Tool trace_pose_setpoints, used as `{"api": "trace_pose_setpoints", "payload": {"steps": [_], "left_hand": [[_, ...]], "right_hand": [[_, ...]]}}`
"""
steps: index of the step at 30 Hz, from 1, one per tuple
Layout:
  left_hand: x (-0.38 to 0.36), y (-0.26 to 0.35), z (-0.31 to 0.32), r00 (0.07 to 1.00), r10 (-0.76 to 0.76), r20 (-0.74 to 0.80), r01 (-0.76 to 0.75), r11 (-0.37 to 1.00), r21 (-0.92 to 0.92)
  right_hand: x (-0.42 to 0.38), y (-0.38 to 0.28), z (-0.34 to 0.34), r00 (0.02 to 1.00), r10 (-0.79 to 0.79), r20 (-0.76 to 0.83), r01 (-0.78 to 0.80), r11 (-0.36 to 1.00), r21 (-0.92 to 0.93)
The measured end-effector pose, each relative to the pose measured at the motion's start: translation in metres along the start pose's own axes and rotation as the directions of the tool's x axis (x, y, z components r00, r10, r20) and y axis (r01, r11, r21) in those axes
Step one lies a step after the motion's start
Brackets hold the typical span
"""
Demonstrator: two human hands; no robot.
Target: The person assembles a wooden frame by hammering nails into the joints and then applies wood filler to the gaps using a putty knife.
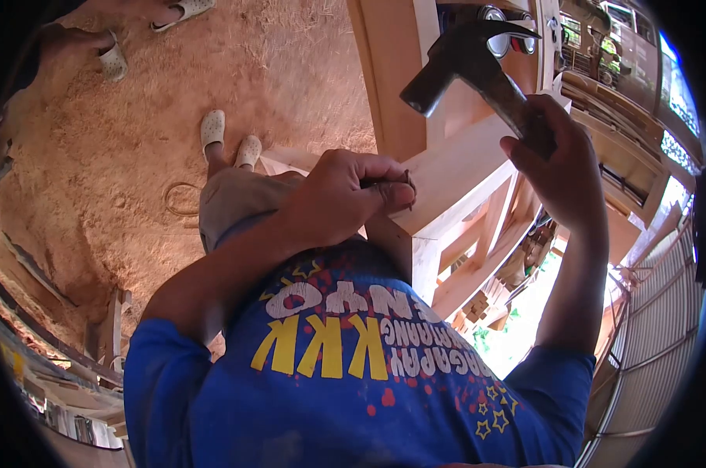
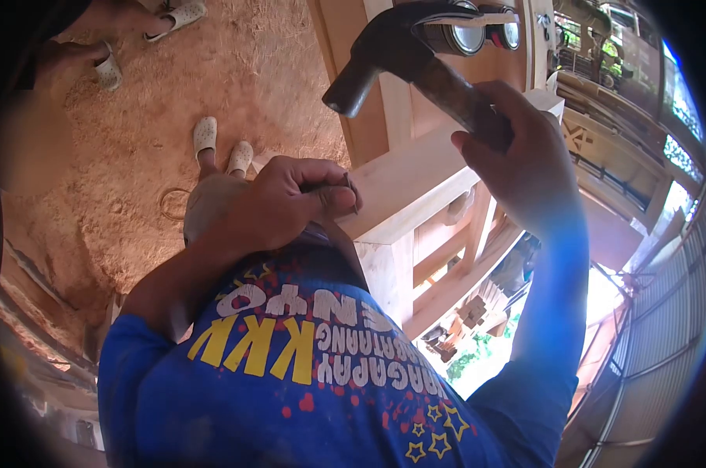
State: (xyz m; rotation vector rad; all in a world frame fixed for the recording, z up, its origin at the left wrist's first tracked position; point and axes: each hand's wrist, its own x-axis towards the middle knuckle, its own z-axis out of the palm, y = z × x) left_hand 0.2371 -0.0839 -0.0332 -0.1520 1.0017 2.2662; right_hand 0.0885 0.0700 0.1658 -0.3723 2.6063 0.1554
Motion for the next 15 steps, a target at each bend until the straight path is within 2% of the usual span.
{"api": "trace_pose_setpoints", "payload": {"steps": [2,5,8,10,15], "left_hand": [[0.001,-0.003,0.000,0.999,0.035,-0.008,-0.035,0.999,0.001],[0.001,-0.006,0.000,0.998,0.066,-0.009,-0.066,0.998,0.010],[0.001,-0.007,0.001,0.997,0.071,-0.016,-0.070,0.997,0.030],[0.001,-0.007,0.002,0.995,0.094,-0.029,-0.093,0.995,0.028],[-0.001,-0.011,0.004,0.978,0.201,-0.061,-0.198,0.979,0.053]], "right_hand": [[-0.002,-0.005,-0.004,1.000,0.019,0.019,-0.020,1.000,0.024],[0.001,0.002,-0.007,0.996,-0.076,0.051,0.076,0.997,0.013],[0.002,0.006,-0.004,0.987,-0.158,0.031,0.156,0.985,0.077],[0.006,-0.001,-0.012,0.982,-0.190,-0.014,0.190,0.981,0.045],[0.021,0.006,-0.027,0.947,-0.206,-0.246,0.206,0.978,-0.025]]}}
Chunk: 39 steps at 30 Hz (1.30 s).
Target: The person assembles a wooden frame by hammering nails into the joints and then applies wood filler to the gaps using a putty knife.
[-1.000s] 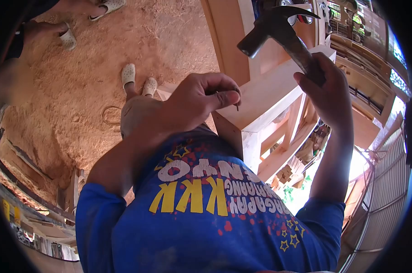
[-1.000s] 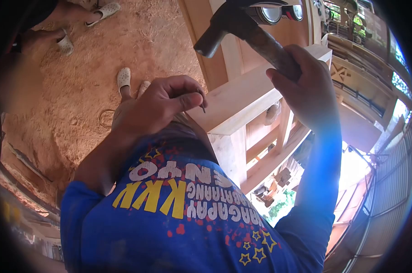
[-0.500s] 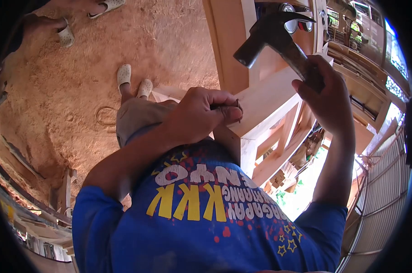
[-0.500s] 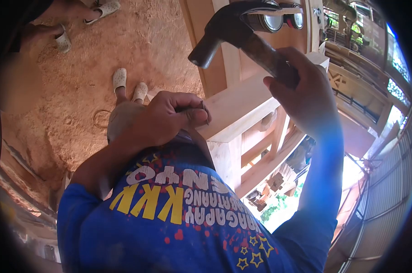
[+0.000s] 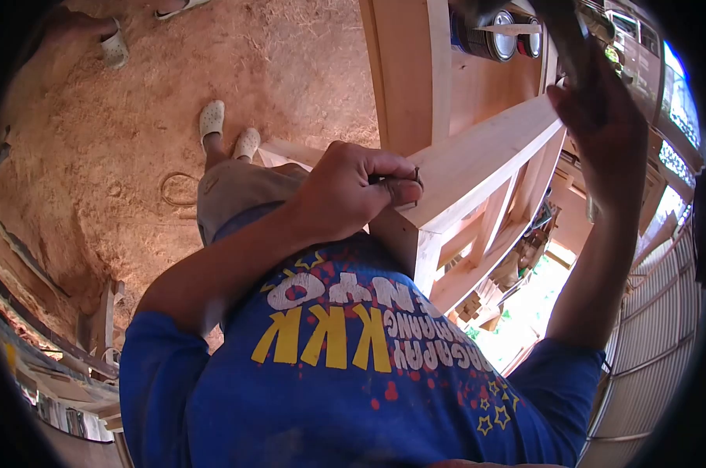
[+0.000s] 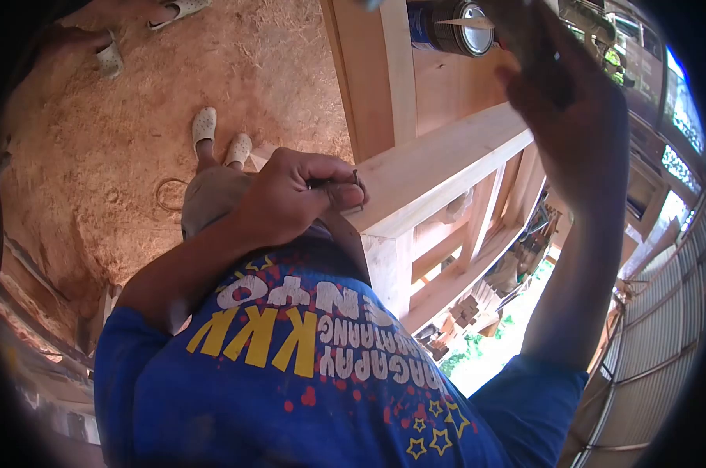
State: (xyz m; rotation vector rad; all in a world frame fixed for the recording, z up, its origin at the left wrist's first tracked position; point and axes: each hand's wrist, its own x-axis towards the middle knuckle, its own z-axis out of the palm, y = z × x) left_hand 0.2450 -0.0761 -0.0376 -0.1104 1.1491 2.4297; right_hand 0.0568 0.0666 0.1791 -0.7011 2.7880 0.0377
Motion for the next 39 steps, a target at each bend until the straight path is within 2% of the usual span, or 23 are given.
{"api": "trace_pose_setpoints", "payload": {"steps": [3,4,6,7,8,10,12,13,15,16,18,21,22,24,26,27,29,30,32,34,36,38,39], "left_hand": [[0.000,0.004,0.001,1.000,0.000,-0.012,0.000,1.000,0.022],[-0.001,0.011,0.000,1.000,-0.030,0.007,0.029,0.995,0.092],[-0.001,0.026,-0.004,0.995,-0.095,0.038,0.084,0.968,0.235],[-0.001,0.020,-0.003,0.999,-0.036,0.020,0.032,0.980,0.194],[0.000,0.008,0.000,1.000,0.021,0.001,-0.021,0.988,0.154],[-0.001,0.001,0.002,0.998,0.068,-0.019,-0.066,0.994,0.092],[-0.001,-0.002,0.002,0.999,0.047,-0.014,-0.046,0.998,0.052],[-0.001,-0.004,0.002,0.999,0.041,-0.018,-0.041,0.998,0.045],[0.000,-0.005,0.002,0.999,0.036,-0.028,-0.036,0.999,0.027],[0.000,-0.001,0.001,1.000,0.027,-0.008,-0.026,0.996,0.081],[0.001,0.011,-0.003,1.000,0.004,0.030,-0.009,0.982,0.190],[0.000,-0.002,-0.002,0.999,0.025,0.029,-0.029,0.989,0.143],[0.000,-0.003,-0.006,0.999,0.032,-0.012,-0.030,0.994,0.105],[-0.007,-0.007,-0.018,0.996,0.024,-0.088,-0.022,0.999,0.026],[-0.006,-0.048,-0.046,0.974,-0.203,0.098,0.180,0.962,0.204],[-0.003,-0.069,-0.053,0.931,-0.321,0.174,0.259,0.917,0.303],[0.005,-0.085,-0.041,0.818,-0.341,0.463,0.277,0.939,0.203],[0.009,-0.091,-0.032,0.734,-0.328,0.595,0.297,0.942,0.154],[0.017,-0.102,-0.016,0.710,-0.242,0.661,0.251,0.964,0.084],[0.021,-0.114,-0.009,0.708,-0.165,0.687,0.230,0.973,-0.003],[0.019,-0.123,-0.005,0.734,-0.116,0.669,0.248,0.963,-0.105],[0.017,-0.129,-0.003,0.739,-0.071,0.670,0.214,0.968,-0.133],[0.019,-0.124,-0.005,0.742,-0.045,0.669,0.188,0.972,-0.144]], "right_hand": [[0.007,-0.013,-0.006,0.999,-0.024,-0.022,0.022,0.997,-0.076],[0.007,-0.016,-0.008,0.984,-0.122,0.130,0.137,0.984,-0.113],[0.007,-0.023,-0.012,0.854,-0.306,0.420,0.372,0.925,-0.082],[0.007,-0.020,-0.011,0.798,-0.367,0.478,0.454,0.888,-0.077],[0.012,-0.013,-0.013,0.811,-0.432,0.394,0.491,0.869,-0.057],[0.013,-0.002,-0.020,0.955,-0.266,0.128,0.270,0.963,-0.017],[0.019,0.005,-0.027,0.976,-0.181,-0.118,0.170,0.981,-0.094],[0.023,0.003,-0.037,0.984,-0.091,-0.155,0.071,0.988,-0.134],[0.023,-0.004,-0.036,0.996,-0.082,-0.032,0.074,0.978,-0.194],[0.018,-0.014,-0.025,0.979,-0.157,0.133,0.181,0.963,-0.199],[0.010,-0.037,-0.025,0.753,-0.254,0.607,0.508,0.811,-0.290],[0.011,-0.013,-0.020,0.841,-0.309,0.444,0.446,0.861,-0.246],[0.015,-0.005,-0.024,0.891,-0.342,0.299,0.419,0.872,-0.252],[0.022,0.007,-0.031,0.970,-0.243,0.010,0.235,0.926,-0.295],[0.025,0.010,-0.032,0.985,-0.029,-0.171,0.000,0.986,-0.168],[0.027,-0.008,-0.029,0.985,0.047,-0.166,-0.067,0.991,-0.118],[0.025,-0.022,-0.026,0.998,-0.033,0.046,0.041,0.984,-0.175],[0.022,-0.024,-0.022,0.952,-0.164,0.260,0.228,0.943,-0.241],[0.014,-0.027,-0.023,0.849,-0.214,0.483,0.378,0.885,-0.273],[0.013,-0.029,-0.032,0.851,-0.126,0.510,0.315,0.899,-0.305],[0.022,-0.036,-0.042,0.989,-0.041,0.141,0.077,0.963,-0.257],[0.026,-0.029,-0.047,0.990,0.117,-0.073,-0.128,0.978,-0.167],[0.027,-0.025,-0.044,0.988,0.128,-0.086,-0.139,0.981,-0.136]]}}
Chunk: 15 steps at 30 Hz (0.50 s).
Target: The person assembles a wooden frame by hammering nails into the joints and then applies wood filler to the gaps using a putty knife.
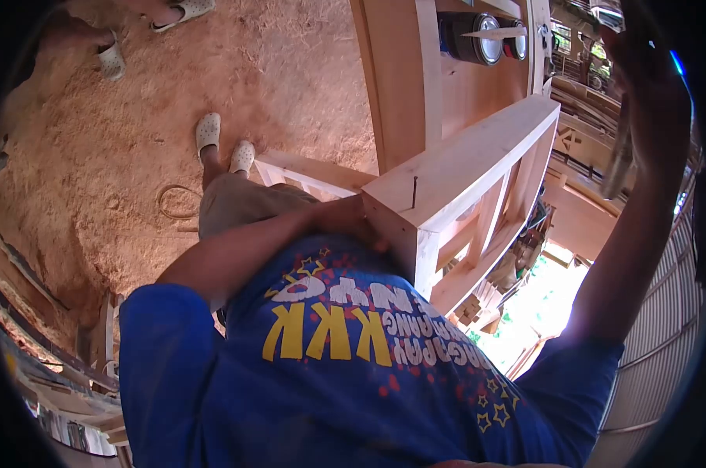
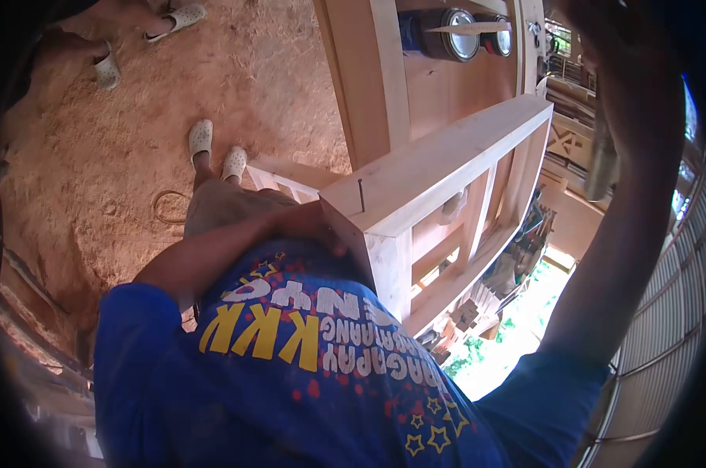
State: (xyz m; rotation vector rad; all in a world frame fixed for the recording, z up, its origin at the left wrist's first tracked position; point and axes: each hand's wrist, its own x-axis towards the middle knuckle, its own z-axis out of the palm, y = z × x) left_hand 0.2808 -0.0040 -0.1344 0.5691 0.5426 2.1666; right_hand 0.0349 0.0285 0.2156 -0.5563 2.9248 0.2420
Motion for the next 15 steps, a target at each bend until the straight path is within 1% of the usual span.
{"api": "trace_pose_setpoints", "payload": {"steps": [3,4,5,6,7,9,10,11,12,15], "left_hand": [[-0.003,0.015,0.005,0.998,0.040,-0.051,-0.042,0.999,-0.035],[-0.001,0.014,0.005,0.996,0.056,-0.064,-0.062,0.994,-0.092],[0.000,0.012,0.006,0.994,0.069,-0.081,-0.080,0.986,-0.148],[0.000,0.012,0.004,0.993,0.074,-0.096,-0.093,0.975,-0.203],[0.000,0.012,0.001,0.994,0.062,-0.085,-0.077,0.980,-0.184],[0.004,0.011,-0.001,0.997,0.045,-0.065,-0.055,0.986,-0.160],[0.003,0.018,-0.004,0.996,0.039,-0.078,-0.047,0.993,-0.105],[0.000,0.023,-0.003,0.996,0.024,-0.088,-0.030,0.998,-0.060],[-0.001,0.025,0.000,0.996,0.009,-0.092,-0.010,1.000,-0.018],[0.001,0.018,-0.006,0.994,0.023,-0.107,-0.010,0.993,0.122]], "right_hand": [[-0.001,0.010,0.011,0.999,0.040,-0.029,-0.038,0.997,0.072],[-0.008,0.004,0.013,0.987,-0.088,0.136,0.097,0.993,-0.063],[-0.015,-0.002,0.015,0.932,-0.213,0.295,0.264,0.953,-0.148],[-0.022,-0.010,0.014,0.831,-0.250,0.497,0.404,0.886,-0.229],[-0.028,-0.017,0.013,0.686,-0.275,0.673,0.555,0.797,-0.240],[-0.017,0.001,0.008,0.820,-0.391,0.419,0.467,0.879,-0.094],[-0.008,0.015,0.005,0.866,-0.425,0.263,0.441,0.898,-0.002],[0.001,0.019,-0.007,0.965,-0.239,0.104,0.248,0.965,-0.089],[0.010,0.022,-0.019,0.997,-0.036,-0.062,0.029,0.994,-0.109],[0.012,0.001,-0.043,0.978,-0.064,-0.197,0.035,0.989,-0.144]]}}
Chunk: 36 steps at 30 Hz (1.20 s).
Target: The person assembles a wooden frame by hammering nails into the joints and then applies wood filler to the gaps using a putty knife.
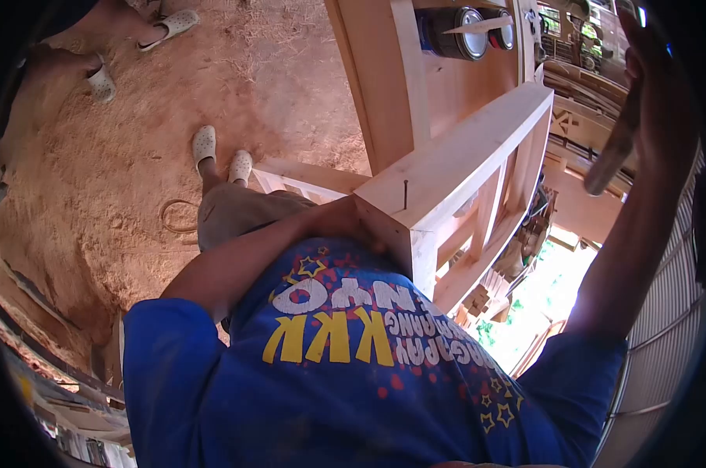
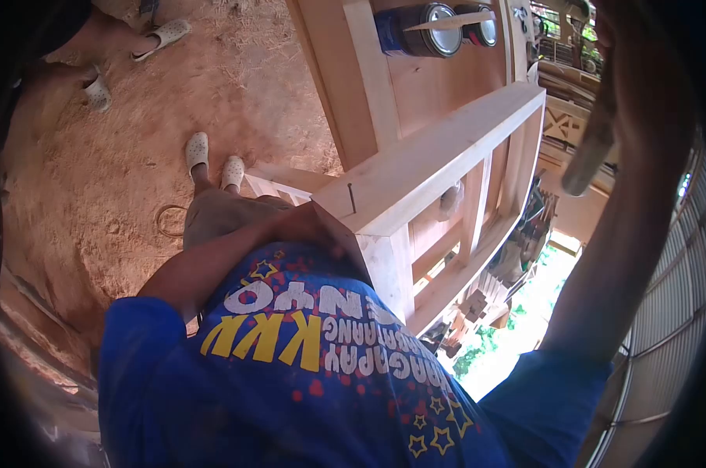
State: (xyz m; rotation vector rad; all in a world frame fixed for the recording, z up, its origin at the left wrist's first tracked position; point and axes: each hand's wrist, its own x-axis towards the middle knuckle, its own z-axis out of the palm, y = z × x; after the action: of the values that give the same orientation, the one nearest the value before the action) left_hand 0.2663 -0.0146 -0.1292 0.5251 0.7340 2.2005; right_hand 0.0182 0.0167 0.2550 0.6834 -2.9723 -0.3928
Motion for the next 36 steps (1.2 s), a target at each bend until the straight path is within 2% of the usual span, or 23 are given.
{"api": "trace_pose_setpoints", "payload": {"steps": [2,3,4,5,6,8,9,12,14,16,18,19,21,23,26,27,29,30,31,32,33,35,36], "left_hand": [[0.000,0.001,-0.001,0.998,-0.014,0.059,0.019,0.997,-0.080],[0.000,0.003,-0.003,0.997,-0.015,0.080,0.024,0.993,-0.117],[-0.002,0.005,-0.006,0.998,-0.011,0.062,0.017,0.994,-0.105],[-0.004,0.006,-0.006,0.998,-0.015,0.059,0.021,0.995,-0.093],[-0.003,0.005,-0.002,0.998,-0.016,0.065,0.022,0.995,-0.094],[-0.004,0.002,-0.004,0.999,0.026,0.036,-0.025,0.999,-0.025],[-0.005,0.000,-0.002,0.999,0.042,0.032,-0.042,0.999,0.007],[-0.002,0.003,-0.003,0.996,-0.062,0.065,0.056,0.994,0.090],[-0.002,0.002,-0.001,0.995,-0.065,0.074,0.063,0.997,0.035],[0.000,0.006,-0.004,0.988,-0.141,0.070,0.137,0.989,0.061],[0.004,0.002,-0.005,0.976,-0.205,0.074,0.197,0.975,0.106],[0.006,-0.004,-0.004,0.978,-0.188,0.089,0.179,0.979,0.098],[0.011,-0.042,-0.005,0.994,0.071,0.085,-0.068,0.997,-0.041],[0.001,-0.017,-0.002,1.000,0.008,0.026,-0.010,0.998,0.061],[-0.001,0.007,-0.002,0.991,-0.127,0.050,0.119,0.983,0.138],[-0.002,0.009,-0.003,0.981,-0.182,0.067,0.170,0.974,0.150],[-0.005,-0.005,-0.002,0.996,-0.091,0.013,0.091,0.995,0.027],[-0.004,-0.005,-0.006,0.998,-0.063,0.010,0.062,0.997,0.034],[-0.004,-0.003,-0.010,0.999,-0.034,0.008,0.033,0.999,0.040],[0.000,-0.003,-0.009,0.999,-0.012,0.033,0.009,0.996,0.089],[-0.004,-0.001,-0.009,1.000,-0.007,0.020,0.005,0.993,0.117],[-0.009,0.009,-0.007,1.000,0.000,-0.009,0.001,0.989,0.148],[-0.006,0.009,-0.003,1.000,-0.008,-0.004,0.009,0.991,0.137]], "right_hand": [[-0.026,0.042,0.045,0.998,-0.019,0.054,0.020,0.999,-0.026],[-0.049,0.025,0.050,0.968,-0.118,0.223,0.139,0.987,-0.084],[-0.060,-0.007,0.042,0.786,-0.271,0.556,0.389,0.915,-0.103],[-0.062,-0.013,0.039,0.654,-0.351,0.670,0.482,0.876,-0.010],[-0.054,-0.005,0.037,0.679,-0.428,0.596,0.479,0.874,0.083],[-0.036,0.001,0.033,0.925,-0.234,0.299,0.229,0.972,0.051],[-0.027,0.004,0.032,0.984,-0.121,0.129,0.108,0.989,0.104],[0.015,0.076,-0.003,0.975,-0.220,-0.015,0.217,0.970,-0.106],[-0.008,0.073,0.007,0.993,-0.109,0.037,0.114,0.977,-0.180],[-0.058,0.023,0.036,0.944,-0.158,0.289,0.223,0.952,-0.209],[-0.061,-0.020,0.032,0.593,-0.165,0.788,0.510,0.834,-0.209],[-0.056,-0.019,0.029,0.572,-0.334,0.749,0.559,0.827,-0.057],[-0.042,-0.003,0.026,0.828,-0.364,0.426,0.405,0.914,-0.005],[-0.020,0.012,0.017,0.985,-0.125,0.122,0.145,0.974,-0.176],[-0.004,0.026,0.011,0.993,0.115,-0.038,-0.119,0.872,-0.475],[-0.027,0.024,0.023,0.998,0.029,0.055,-0.004,0.914,-0.406],[-0.074,0.020,0.046,0.961,-0.145,0.237,0.196,0.958,-0.209],[-0.078,-0.003,0.038,0.795,-0.246,0.555,0.384,0.911,-0.147],[-0.081,-0.027,0.030,0.519,-0.312,0.796,0.492,0.870,0.020],[-0.071,-0.004,0.024,0.604,-0.499,0.622,0.613,0.789,0.038],[-0.063,-0.005,0.022,0.687,-0.472,0.552,0.555,0.831,0.020],[-0.039,-0.009,0.010,0.922,-0.290,0.257,0.315,0.947,-0.059],[-0.028,-0.020,0.003,0.983,-0.136,0.120,0.146,0.986,-0.075]]}}
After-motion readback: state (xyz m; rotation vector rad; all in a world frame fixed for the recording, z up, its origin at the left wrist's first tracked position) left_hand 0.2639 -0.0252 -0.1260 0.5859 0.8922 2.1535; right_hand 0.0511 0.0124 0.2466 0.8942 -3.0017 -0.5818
